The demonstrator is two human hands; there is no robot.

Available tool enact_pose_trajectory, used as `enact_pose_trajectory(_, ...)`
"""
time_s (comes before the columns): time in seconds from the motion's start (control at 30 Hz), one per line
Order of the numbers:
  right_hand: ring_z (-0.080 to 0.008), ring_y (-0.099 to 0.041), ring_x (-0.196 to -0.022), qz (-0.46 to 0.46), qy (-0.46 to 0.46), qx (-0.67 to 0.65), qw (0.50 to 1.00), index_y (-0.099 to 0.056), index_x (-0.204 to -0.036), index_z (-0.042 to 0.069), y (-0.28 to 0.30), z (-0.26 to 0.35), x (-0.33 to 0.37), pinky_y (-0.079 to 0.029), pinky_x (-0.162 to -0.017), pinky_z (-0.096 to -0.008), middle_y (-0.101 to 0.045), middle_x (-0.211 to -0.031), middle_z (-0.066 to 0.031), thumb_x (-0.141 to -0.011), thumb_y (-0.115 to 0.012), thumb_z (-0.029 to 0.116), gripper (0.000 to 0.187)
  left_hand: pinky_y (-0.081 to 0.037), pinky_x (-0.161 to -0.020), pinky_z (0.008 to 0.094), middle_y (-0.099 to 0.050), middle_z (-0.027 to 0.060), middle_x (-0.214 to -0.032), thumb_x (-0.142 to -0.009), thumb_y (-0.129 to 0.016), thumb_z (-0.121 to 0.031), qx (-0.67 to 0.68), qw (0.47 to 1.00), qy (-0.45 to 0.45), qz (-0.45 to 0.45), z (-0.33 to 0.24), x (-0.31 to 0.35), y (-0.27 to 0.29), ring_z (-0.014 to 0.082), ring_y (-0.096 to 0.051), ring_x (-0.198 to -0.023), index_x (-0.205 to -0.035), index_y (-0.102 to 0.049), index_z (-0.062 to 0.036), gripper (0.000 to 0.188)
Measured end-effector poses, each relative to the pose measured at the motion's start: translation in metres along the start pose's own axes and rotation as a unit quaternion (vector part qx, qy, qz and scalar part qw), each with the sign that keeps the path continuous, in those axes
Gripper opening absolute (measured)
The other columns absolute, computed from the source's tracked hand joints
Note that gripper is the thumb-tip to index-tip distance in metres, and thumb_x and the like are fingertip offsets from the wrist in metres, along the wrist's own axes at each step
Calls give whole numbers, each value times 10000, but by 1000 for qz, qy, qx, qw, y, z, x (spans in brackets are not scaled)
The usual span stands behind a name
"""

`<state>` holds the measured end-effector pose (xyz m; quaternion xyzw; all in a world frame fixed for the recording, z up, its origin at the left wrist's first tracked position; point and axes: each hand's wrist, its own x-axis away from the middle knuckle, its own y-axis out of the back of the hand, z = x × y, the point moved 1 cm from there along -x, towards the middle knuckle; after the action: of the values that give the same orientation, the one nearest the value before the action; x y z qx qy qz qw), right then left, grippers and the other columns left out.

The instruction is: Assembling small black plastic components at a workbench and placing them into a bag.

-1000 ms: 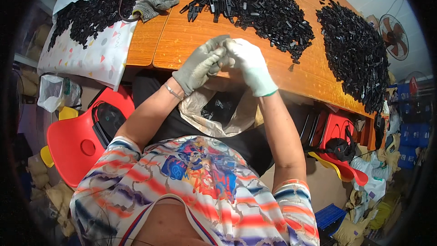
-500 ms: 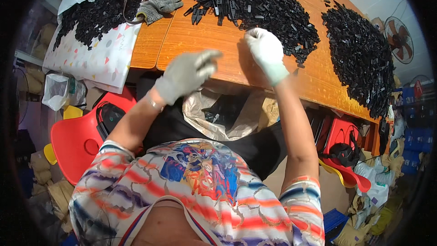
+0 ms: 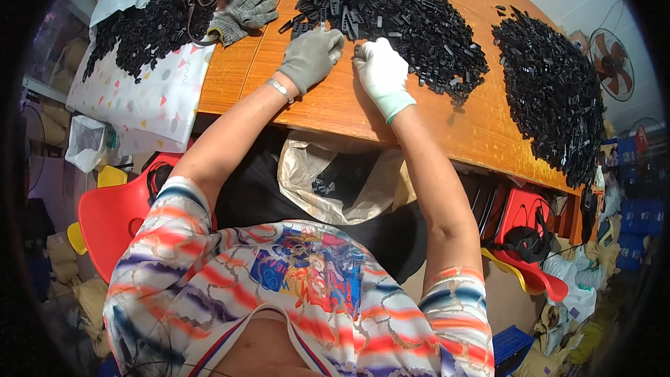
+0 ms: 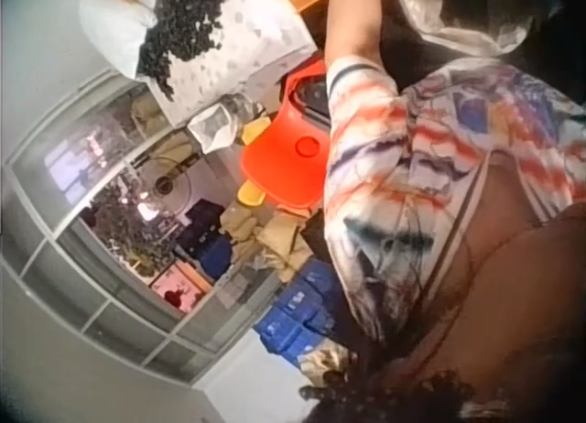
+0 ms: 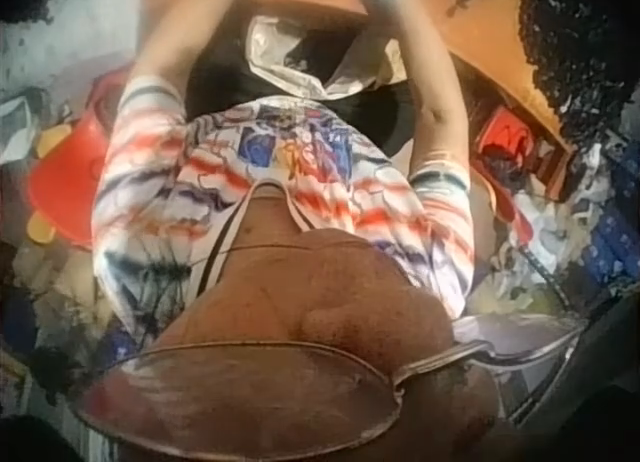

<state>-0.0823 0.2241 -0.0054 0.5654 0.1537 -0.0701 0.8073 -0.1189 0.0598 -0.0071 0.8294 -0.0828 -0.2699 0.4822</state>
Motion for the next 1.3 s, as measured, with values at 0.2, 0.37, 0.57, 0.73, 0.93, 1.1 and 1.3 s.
enact_pose_trajectory(0.2,-363,-634,-762,-16,4,41,999,-598,-934,94,9,-11,18,-500,-690,-454,-621,-867,-152,-825,-673,228,187,-498,-789,436,-666,155,-949,-882,-552,-181,107,993,2,42,-1,25,5,345,-635,-886,-1078,-588,-91,219)
enact_pose_trajectory(0.37,-343,-652,-802,-13,-28,-17,999,-605,-977,87,21,-4,26,-508,-702,-422,-668,-850,-159,-852,-660,250,212,-502,-757,443,-678,143,-928,-876,-580,-222,154,985,76,-9,1,30,22,348,-640,-880,-1152,-564,-103,302)
enact_pose_trajectory(0.57,-295,-660,-882,63,-74,-97,991,-708,-903,97,25,2,35,-509,-783,-375,-690,-931,-127,-809,-655,201,150,-513,-784,453,-661,209,-999,-848,-661,-292,44,992,117,-7,-20,8,19,384,-644,-911,-1113,-568,-44,375)
enact_pose_trajectory(0.73,-250,-673,-898,105,-52,-105,988,-708,-997,83,31,8,40,-509,-803,-326,-701,-971,-111,-831,-667,180,197,-515,-809,447,-657,192,-1053,-844,-657,-266,19,983,147,104,-11,6,14,350,-645,-950,-1154,-586,-53,383)
enact_pose_trajectory(0.93,-245,-672,-893,108,-58,-130,984,-710,-976,84,31,12,45,-507,-802,-324,-698,-965,-115,-839,-658,189,181,-485,-893,436,-641,198,-1096,-843,-649,-182,-21,991,112,75,5,20,26,360,-612,-1021,-1159,-600,-29,355)
enact_pose_trajectory(1.1,-272,-663,-890,58,-83,-172,980,-706,-948,104,26,23,42,-501,-806,-353,-692,-953,-119,-851,-630,245,188,-493,-878,440,-645,198,-1072,-846,-653,-196,-5,992,110,63,14,24,31,364,-614,-1017,-1124,-609,-24,329)
enact_pose_trajectory(1.3,-272,-669,-873,20,-78,-186,979,-708,-965,109,20,31,37,-506,-785,-341,-695,-951,-115,-859,-624,262,204,-496,-846,429,-646,174,-1046,-836,-639,-139,-61,995,83,-21,22,29,37,354,-609,-992,-1081,-631,-26,269)
